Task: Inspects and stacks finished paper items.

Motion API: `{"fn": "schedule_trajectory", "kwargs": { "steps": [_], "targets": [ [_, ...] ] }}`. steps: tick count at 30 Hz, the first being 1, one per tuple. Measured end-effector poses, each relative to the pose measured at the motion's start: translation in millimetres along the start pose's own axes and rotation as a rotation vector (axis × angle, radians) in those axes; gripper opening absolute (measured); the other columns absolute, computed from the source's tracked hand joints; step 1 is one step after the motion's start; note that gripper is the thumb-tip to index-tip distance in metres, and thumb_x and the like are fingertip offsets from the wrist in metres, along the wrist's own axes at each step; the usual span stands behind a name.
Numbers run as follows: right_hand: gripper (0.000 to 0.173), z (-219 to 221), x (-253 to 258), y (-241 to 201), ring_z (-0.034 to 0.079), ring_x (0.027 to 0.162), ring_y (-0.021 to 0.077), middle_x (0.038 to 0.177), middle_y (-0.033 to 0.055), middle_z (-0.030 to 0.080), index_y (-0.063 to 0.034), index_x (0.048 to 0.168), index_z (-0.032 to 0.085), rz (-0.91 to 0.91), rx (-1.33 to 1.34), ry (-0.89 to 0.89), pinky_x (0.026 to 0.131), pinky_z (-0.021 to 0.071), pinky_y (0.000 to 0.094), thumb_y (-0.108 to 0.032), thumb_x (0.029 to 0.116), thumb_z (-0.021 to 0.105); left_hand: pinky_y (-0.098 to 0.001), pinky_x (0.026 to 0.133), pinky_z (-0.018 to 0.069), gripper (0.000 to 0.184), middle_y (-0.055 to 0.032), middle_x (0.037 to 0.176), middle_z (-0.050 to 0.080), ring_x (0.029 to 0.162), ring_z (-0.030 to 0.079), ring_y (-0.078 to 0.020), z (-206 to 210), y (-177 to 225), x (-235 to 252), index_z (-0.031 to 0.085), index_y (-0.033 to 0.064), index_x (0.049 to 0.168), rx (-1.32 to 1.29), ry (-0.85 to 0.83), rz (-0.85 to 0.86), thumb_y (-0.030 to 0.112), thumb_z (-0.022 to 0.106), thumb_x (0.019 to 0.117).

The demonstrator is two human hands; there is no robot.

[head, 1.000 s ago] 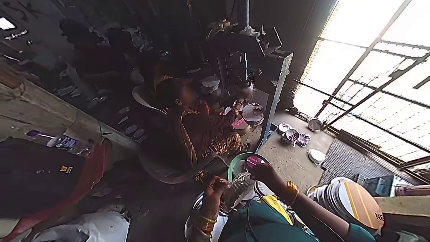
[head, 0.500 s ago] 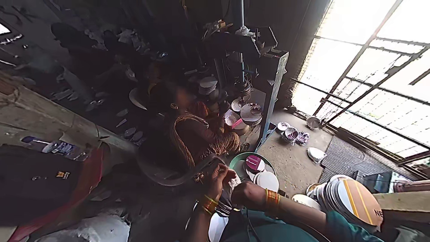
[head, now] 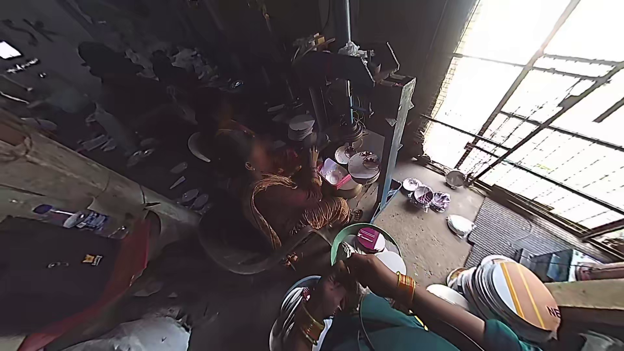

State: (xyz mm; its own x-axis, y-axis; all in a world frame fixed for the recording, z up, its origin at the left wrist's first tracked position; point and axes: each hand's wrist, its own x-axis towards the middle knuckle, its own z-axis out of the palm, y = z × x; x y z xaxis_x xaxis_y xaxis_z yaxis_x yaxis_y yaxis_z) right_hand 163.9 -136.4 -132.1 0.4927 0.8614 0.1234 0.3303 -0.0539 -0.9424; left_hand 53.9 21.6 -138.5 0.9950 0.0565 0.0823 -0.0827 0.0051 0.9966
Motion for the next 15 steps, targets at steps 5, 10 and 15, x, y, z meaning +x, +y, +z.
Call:
{"fn": "schedule_trajectory", "kwargs": {
  "steps": [5,10,15],
  "targets": [
    [0.013,-0.3,-1.4,4.3,0.067,0.082,0.026,0.085,0.0194,0.068,0.0104,0.094,0.066,-0.01,-0.077,0.101,0.078,0.0542,0.0425,0.0,0.0951,0.059,-0.0481,0.077,0.0571,0.014,-0.0163,0.086,0.073,0.079,0.072,-0.026,11.1,9.8,3.2,0.071,-0.0054,0.096,0.663,0.132,0.091,0.002,0.066,0.0846],
    [0.018,-8.1,6.1,-7.0,0.067,0.083,0.0314,0.087,0.0205,0.068,0.0069,0.1,0.066,0.185,-0.171,0.032,0.078,0.0521,0.0498,-0.008,0.0988,0.057,-0.0556,0.076,0.0548,0.013,-0.0122,0.081,0.075,0.073,0.074,-0.0294,27.6,1.1,-0.2,0.076,0.0007,0.09,0.985,0.309,0.222,0.009,0.067,0.0841],
    [0.042,-14.8,5.5,0.1,0.067,0.077,0.0174,0.088,0.0111,0.067,0.0026,0.128,0.053,0.175,0.02,-0.036,0.075,0.056,0.0374,-0.019,0.0941,0.067,-0.0443,0.076,0.0585,0.018,-0.0138,0.082,0.072,0.077,0.072,-0.024,28.0,-8.5,-1.2,0.071,-0.0043,0.093,0.798,0.399,0.243,0.012,0.063,0.0895]
  ]
}}
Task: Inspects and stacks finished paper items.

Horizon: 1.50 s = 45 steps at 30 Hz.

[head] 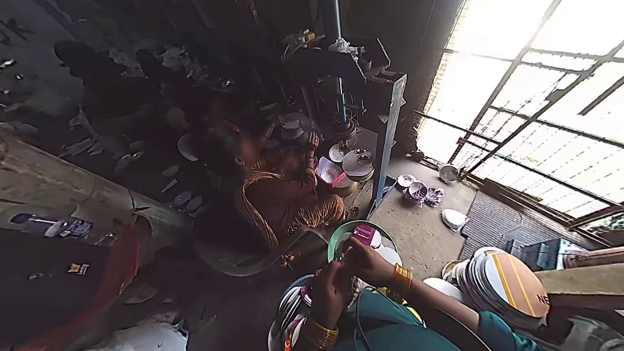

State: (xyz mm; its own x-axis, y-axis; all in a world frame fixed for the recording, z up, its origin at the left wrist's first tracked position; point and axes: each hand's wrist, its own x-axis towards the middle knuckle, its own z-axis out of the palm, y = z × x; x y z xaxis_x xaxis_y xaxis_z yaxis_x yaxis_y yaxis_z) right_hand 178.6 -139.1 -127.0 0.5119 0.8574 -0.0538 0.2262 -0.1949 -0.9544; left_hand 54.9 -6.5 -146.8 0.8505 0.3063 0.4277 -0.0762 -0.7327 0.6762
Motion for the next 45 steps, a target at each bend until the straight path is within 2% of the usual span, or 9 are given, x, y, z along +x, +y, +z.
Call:
{"fn": "schedule_trajectory", "kwargs": {
  "steps": [3,10,20,25,29,33,36,41,45],
  "targets": [
    [0.046,-5.7,-1.4,-4.1,0.067,0.079,0.0203,0.096,0.0159,0.07,0.0057,0.126,0.057,-0.036,-0.035,-0.058,0.075,0.0551,0.038,-0.021,0.0916,0.072,-0.0338,0.079,0.059,0.019,-0.0152,0.086,0.072,0.082,0.072,-0.0206,3.0,-7.3,0.0,0.069,-0.0053,0.09,-0.053,0.074,0.021,0.013,0.063,0.0894],
    [0.027,-0.9,-1.9,-9.8,0.066,0.104,0.0354,0.106,0.0254,0.069,0.0071,0.098,0.074,-0.027,-0.204,-0.02,0.094,0.0507,0.0476,-0.019,0.0932,0.071,-0.0437,0.088,0.0512,0.027,-0.0092,0.085,0.073,0.087,0.07,-0.0235,11.0,-14.7,-3.2,0.07,0.0041,0.083,0.055,0.177,0.111,0.027,0.059,0.0924],
    [0.012,38.5,-3.4,19.6,0.075,0.092,0.0279,0.102,0.0184,0.074,0.0007,0.083,0.072,-0.417,-0.368,0.451,0.079,0.0614,0.0415,-0.01,0.0856,0.073,-0.0254,0.071,0.05,0.007,-0.0023,0.076,0.056,0.072,0.056,-0.0062,4.4,-0.8,13.7,0.057,-0.0038,0.088,-0.533,0.007,-0.649,0.0,0.061,0.0909],
    [0.013,16.3,-7.4,12.6,0.072,0.081,0.0325,0.083,0.0178,0.072,0.0033,0.087,0.071,-0.179,-0.307,0.232,0.074,0.0563,0.0519,-0.01,0.0855,0.069,-0.0395,0.089,0.0575,0.015,-0.0136,0.101,0.073,0.096,0.071,-0.0226,-4.7,-11.7,11.5,0.072,-0.0057,0.088,-0.133,-0.156,-0.203,0.009,0.072,0.0855],
    [0.022,1.5,-1.8,-1.8,0.069,0.086,0.0367,0.092,0.023,0.07,0.0071,0.097,0.069,0.008,-0.324,0.06,0.079,0.0516,0.0539,-0.013,0.0897,0.069,-0.0581,0.083,0.0524,0.02,-0.0108,0.083,0.076,0.09,0.073,-0.0342,4.0,-4.2,8.0,0.075,0.0025,0.077,0.219,-0.012,0.027,0.02,0.067,0.083],
    [0.015,4.8,-2.8,8.2,0.068,0.095,0.0352,0.111,0.0264,0.065,0.0074,0.097,0.067,-0.122,-0.289,0.144,0.081,0.0563,0.0473,-0.001,0.0846,0.068,-0.0256,0.08,0.0552,0.008,-0.0007,0.083,0.066,0.082,0.064,-0.0061,-7.3,5.2,14.0,0.06,-0.0006,0.092,-0.521,-0.222,-0.549,-0.004,0.064,0.0859],
    [0.017,3.7,-2.3,28.6,0.066,0.089,0.0234,0.102,0.0222,0.064,0.0074,0.093,0.066,-0.369,-0.124,0.19,0.075,0.0573,0.0306,-0.005,0.0831,0.069,-0.0251,0.068,0.0571,0.02,0.002,0.076,0.066,0.071,0.065,-0.0063,-4.6,1.1,16.6,0.058,0.0067,0.087,-0.956,-0.053,-0.834,-0.012,0.055,0.0896],
    [0.013,7.3,-4.8,15.9,0.073,0.09,0.0297,0.091,0.0166,0.074,0.0005,0.09,0.076,-0.357,-0.345,0.24,0.083,0.059,0.0435,-0.012,0.0888,0.074,-0.0216,0.069,0.0542,0.014,0.0039,0.075,0.064,0.07,0.062,-0.0033,-6.0,1.2,20.6,0.061,0.0042,0.085,-0.809,-0.083,-0.751,-0.009,0.063,0.0887],
    [0.009,2.6,1.3,2.0,0.072,0.077,0.0296,0.077,0.0115,0.068,-0.0038,0.077,0.07,-0.482,-0.706,0.248,0.06,0.0579,0.0456,-0.005,0.0862,0.067,-0.0215,0.079,0.0551,0.004,0.0006,0.085,0.068,0.082,0.065,-0.0019,-13.7,4.2,26.7,0.066,-0.0022,0.086,-0.622,-0.094,-0.6,-0.006,0.068,0.0848]
  ]
}}
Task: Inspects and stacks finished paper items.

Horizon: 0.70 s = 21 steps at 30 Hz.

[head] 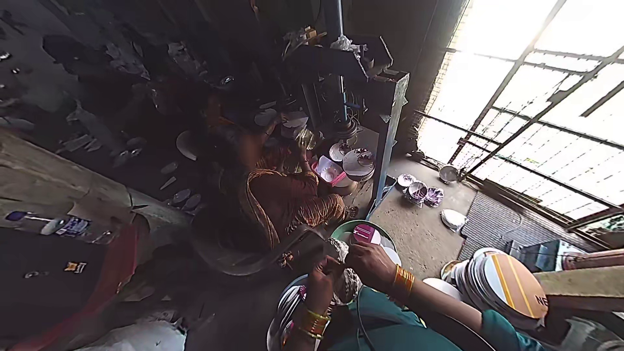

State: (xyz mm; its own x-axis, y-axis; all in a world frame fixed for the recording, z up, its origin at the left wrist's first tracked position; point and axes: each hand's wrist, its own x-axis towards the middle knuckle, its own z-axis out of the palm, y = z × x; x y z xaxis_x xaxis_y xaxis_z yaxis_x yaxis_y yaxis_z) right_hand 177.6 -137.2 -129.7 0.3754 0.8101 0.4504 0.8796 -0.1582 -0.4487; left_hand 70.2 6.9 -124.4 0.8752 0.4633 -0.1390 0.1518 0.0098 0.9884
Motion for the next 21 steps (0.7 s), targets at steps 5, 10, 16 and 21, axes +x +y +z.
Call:
{"fn": "schedule_trajectory", "kwargs": {
  "steps": [5,10,16,21],
  "targets": [
    [0.012,-17.1,-0.1,6.2,0.072,0.082,0.0329,0.08,0.0145,0.069,-0.0007,0.078,0.067,0.063,0.068,-0.079,0.066,0.0576,0.0504,-0.001,0.0879,0.062,-0.0212,0.081,0.0534,0.011,-0.0025,0.09,0.068,0.088,0.064,-0.0046,-8.6,4.6,13.0,0.065,-0.0013,0.08,-0.058,0.055,-0.068,-0.01,0.061,0.086],
    [0.015,-12.0,-19.7,17.4,0.07,0.097,0.0394,0.093,0.0206,0.071,0.0042,0.088,0.07,0.215,0.085,-0.347,0.079,0.0548,0.0568,-0.002,0.0939,0.059,-0.0393,0.091,0.0532,0.01,-0.0185,0.095,0.072,0.093,0.068,-0.0239,-11.3,-23.9,33.9,0.071,-0.0097,0.094,0.518,-0.005,0.048,-0.001,0.067,0.0907],
    [0.012,-1.0,-12.5,8.9,0.062,0.112,0.0406,0.112,0.0198,0.068,-0.0015,0.096,0.073,-0.001,-0.059,-0.426,0.097,0.0479,0.0576,-0.001,0.0915,0.061,-0.0437,0.086,0.0564,0.021,-0.0204,0.097,0.07,0.089,0.07,-0.0281,0.5,-10.6,32.5,0.064,-0.0098,0.111,0.675,-0.075,-0.031,0.006,0.054,0.1014],
    [0.017,5.8,7.2,-1.6,0.072,0.093,0.0334,0.102,0.0163,0.072,-0.0043,0.104,0.075,-0.133,0.101,-0.203,0.077,0.0611,0.0479,0.001,0.0933,0.062,-0.0219,0.074,0.0535,0.009,-0.0069,0.084,0.065,0.075,0.062,-0.0039,-1.4,-6.0,19.6,0.064,-0.0096,0.096,0.189,0.026,0.099,-0.003,0.064,0.0895]
  ]
}}
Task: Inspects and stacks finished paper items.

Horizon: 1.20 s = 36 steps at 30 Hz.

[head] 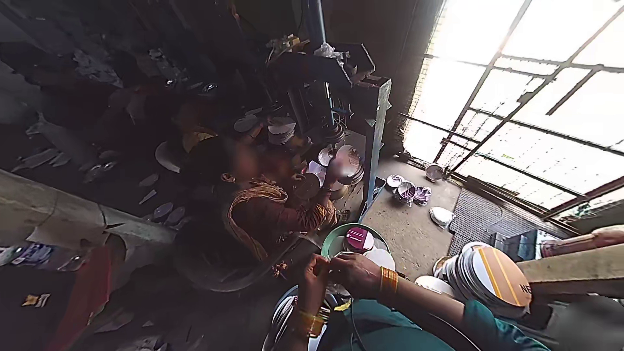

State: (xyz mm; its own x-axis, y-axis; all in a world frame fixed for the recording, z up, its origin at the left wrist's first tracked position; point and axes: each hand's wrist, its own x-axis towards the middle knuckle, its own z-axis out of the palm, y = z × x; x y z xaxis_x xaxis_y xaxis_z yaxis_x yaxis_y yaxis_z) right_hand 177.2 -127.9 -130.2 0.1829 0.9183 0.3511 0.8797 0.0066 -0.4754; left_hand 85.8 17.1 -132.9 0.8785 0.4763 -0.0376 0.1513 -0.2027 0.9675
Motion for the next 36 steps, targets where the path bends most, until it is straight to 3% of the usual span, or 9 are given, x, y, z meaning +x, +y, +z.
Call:
{"fn": "schedule_trajectory", "kwargs": {
  "steps": [2,6,12,15,17,20,25,32,36],
  "targets": [
    [0.013,1.2,1.4,2.0,0.072,0.088,0.0358,0.101,0.0199,0.07,0.0003,0.101,0.073,0.071,0.148,0.063,0.069,0.0597,0.0513,0.001,0.0925,0.063,-0.0185,0.08,0.0536,0.01,-0.0026,0.086,0.066,0.082,0.063,0.001,-1.2,-9.6,-4.1,0.065,-0.008,0.095,-0.055,-0.021,0.14,-0.001,0.062,0.0878],
    [0.009,11.8,3.1,-0.5,0.067,0.087,0.0308,0.084,0.0204,0.068,0.008,0.079,0.069,0.194,0.415,0.382,0.082,0.0543,0.0398,0.003,0.0858,0.068,-0.0171,0.087,0.055,0.008,0.005,0.091,0.07,0.09,0.065,0.0049,-0.6,-23.0,-8.2,0.067,-0.0015,0.095,-0.127,-0.034,0.274,0.004,0.063,0.0902],
    [0.018,11.6,-1.7,-7.1,0.06,0.074,0.0135,0.093,0.0125,0.062,0.0066,0.088,0.068,0.536,0.774,0.323,0.069,0.0537,0.0295,-0.007,0.0951,0.059,-0.0232,0.083,0.0566,0.019,-0.0102,0.082,0.073,0.083,0.071,-0.0103,-6.8,-29.0,-3.5,0.071,-0.002,0.08,0.266,-0.005,0.686,0.014,0.063,0.0869],
    [0.018,8.7,-11.1,3.0,0.06,0.064,0.0035,0.096,0.0055,0.068,0.0028,0.11,0.065,0.451,0.909,0.231,0.061,0.0543,0.0234,-0.009,0.0975,0.057,-0.0132,0.073,0.0543,0.015,-0.0052,0.076,0.07,0.075,0.066,0.001,-5.1,-20.3,-5.8,0.065,-0.001,0.074,0.17,-0.003,0.617,0.013,0.069,0.0772],
    [0.025,-5.2,-9.7,8.4,0.061,0.074,0.0152,0.101,0.0158,0.07,0.0064,0.115,0.067,0.409,0.74,0.116,0.07,0.0518,0.0336,-0.001,0.0936,0.057,-0.0115,0.075,0.0536,0.014,-0.0038,0.079,0.071,0.078,0.065,0.0053,-6.6,-18.2,-6.7,0.066,-0.0027,0.077,0.086,-0.038,0.561,0.011,0.069,0.0782],
    [0.018,-16.2,-5.5,19.4,0.07,0.104,0.0312,0.108,0.0227,0.073,0.0064,0.107,0.074,0.296,0.537,0.007,0.095,0.0537,0.0456,0.0,0.0922,0.067,-0.0147,0.081,0.0553,0.015,-0.0063,0.084,0.073,0.085,0.069,0.0011,-10.5,-18.7,-4.8,0.067,-0.0018,0.081,0.116,-0.098,0.607,0.013,0.069,0.0835],
    [0.018,-18.6,-4.2,28.4,0.068,0.097,0.0293,0.099,0.0211,0.071,0.0066,0.097,0.074,0.199,0.515,0.026,0.087,0.0544,0.043,-0.01,0.0894,0.076,-0.0145,0.084,0.0543,0.016,-0.0061,0.087,0.072,0.088,0.068,0.0022,-5.8,-14.9,-7.4,0.067,-0.0037,0.086,0.105,-0.029,0.609,0.013,0.066,0.087],
    [0.014,11.6,-1.4,2.8,0.069,0.104,0.0305,0.11,0.0215,0.071,0.0032,0.076,0.068,0.148,0.285,0.381,0.088,0.0578,0.0394,-0.005,0.0861,0.071,-0.0191,0.073,0.0556,0.008,0.0055,0.076,0.066,0.074,0.064,0.0017,7.6,12.4,-15.0,0.061,0.0011,0.082,-0.217,0.117,-0.048,-0.006,0.06,0.0848],
    [0.009,16.6,-7.3,1.4,0.073,0.092,0.0293,0.095,0.0164,0.074,0.0014,0.091,0.074,0.158,0.181,0.382,0.082,0.06,0.0423,-0.002,0.0842,0.069,-0.0227,0.077,0.0568,0.015,-0.0049,0.082,0.072,0.076,0.068,-0.0033,-7.5,3.1,-8.0,0.069,-0.0054,0.086,0.17,-0.066,0.221,0.008,0.073,0.0831]
  ]
}}
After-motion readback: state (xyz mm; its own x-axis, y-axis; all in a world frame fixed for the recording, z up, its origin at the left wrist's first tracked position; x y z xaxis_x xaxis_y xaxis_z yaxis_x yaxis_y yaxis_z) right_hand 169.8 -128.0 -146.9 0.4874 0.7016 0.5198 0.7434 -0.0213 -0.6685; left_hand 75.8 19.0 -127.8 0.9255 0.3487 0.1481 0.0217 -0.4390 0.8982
